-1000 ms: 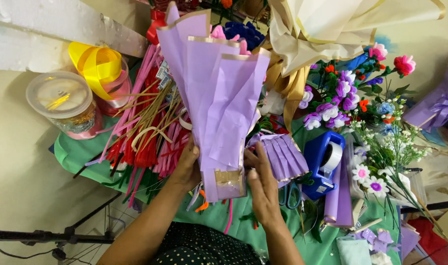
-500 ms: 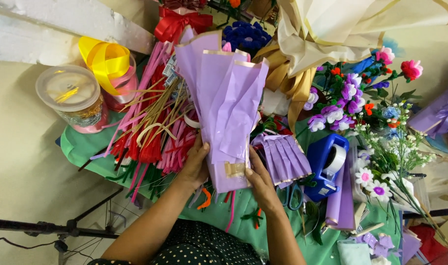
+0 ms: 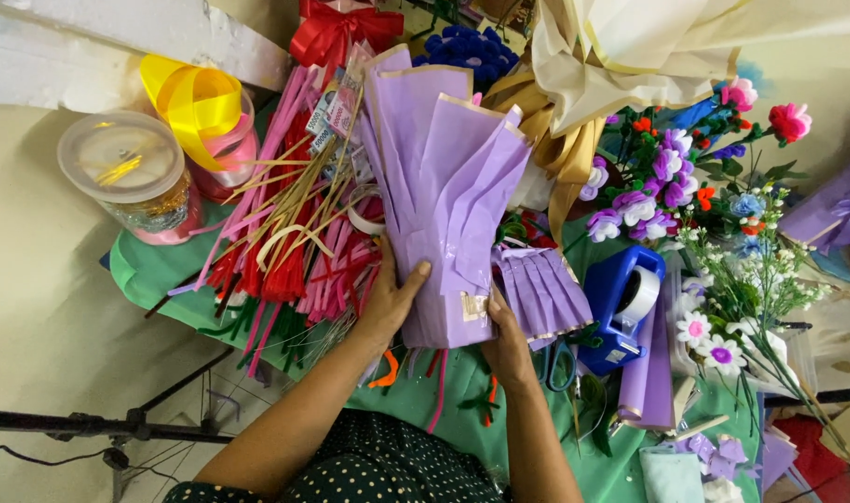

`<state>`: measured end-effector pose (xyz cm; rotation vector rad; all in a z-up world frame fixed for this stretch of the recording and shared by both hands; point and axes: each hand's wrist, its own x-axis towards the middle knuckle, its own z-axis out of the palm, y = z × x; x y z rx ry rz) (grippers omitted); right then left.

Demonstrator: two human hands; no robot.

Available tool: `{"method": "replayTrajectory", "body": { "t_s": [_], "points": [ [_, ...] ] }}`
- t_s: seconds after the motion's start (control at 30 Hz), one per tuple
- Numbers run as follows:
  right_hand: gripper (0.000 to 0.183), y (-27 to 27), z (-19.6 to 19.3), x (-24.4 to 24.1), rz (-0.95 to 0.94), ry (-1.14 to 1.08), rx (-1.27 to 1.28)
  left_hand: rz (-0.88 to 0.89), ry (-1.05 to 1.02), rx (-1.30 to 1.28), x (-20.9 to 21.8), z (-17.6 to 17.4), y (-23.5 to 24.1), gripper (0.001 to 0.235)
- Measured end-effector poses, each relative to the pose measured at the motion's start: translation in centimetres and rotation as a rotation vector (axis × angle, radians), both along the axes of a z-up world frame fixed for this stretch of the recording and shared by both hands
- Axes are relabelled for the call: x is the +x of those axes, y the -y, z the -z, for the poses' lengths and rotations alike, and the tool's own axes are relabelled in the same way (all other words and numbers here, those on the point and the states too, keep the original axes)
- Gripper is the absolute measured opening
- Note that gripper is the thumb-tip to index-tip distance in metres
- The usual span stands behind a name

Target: The person assembles a purple paper flower bouquet by hand, folding and securing the purple paper wrap around a bunch of pink fabric flowers and adding decorative pleated paper elements.

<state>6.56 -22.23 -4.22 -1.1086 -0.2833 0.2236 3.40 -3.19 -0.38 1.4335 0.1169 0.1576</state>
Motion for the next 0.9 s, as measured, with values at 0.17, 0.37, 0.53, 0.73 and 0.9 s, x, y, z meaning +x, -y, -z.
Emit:
{"method": "replayTrajectory", "body": {
  "t_s": [0.17,0.37,0.53,0.73,0.9],
  "points": [
    [0.073,-0.2,-1.6,-0.5,0.013,-0.029,-0.073,0.012,-0.02,0.279,-0.7,-2.0,-0.6,0.102],
    [0.074,-1.3,-2.9,-1.0,0.053,-0.049,-0.202,-0.027,0.159,0.306,-1.9,-1.7,0.0,0.103],
    [0.071,0.5,-4.0,-1.2,0.068,0.01,-0.373,-0.12,0.307,0.455,-0.7,1.0,0.3,0.103],
    [0.055,6.2,-6.5,-3.0,0.284,0.191,-0.633,-0.133,0.268,0.499,-1.2,0.0,0.5,0.107],
    [0.028,17.6,-6.8,-1.9,1.017,0.313,-1.331,-0.134,0.251,0.461,-1.2,-0.1,0.8,0.103]
  ]
}}
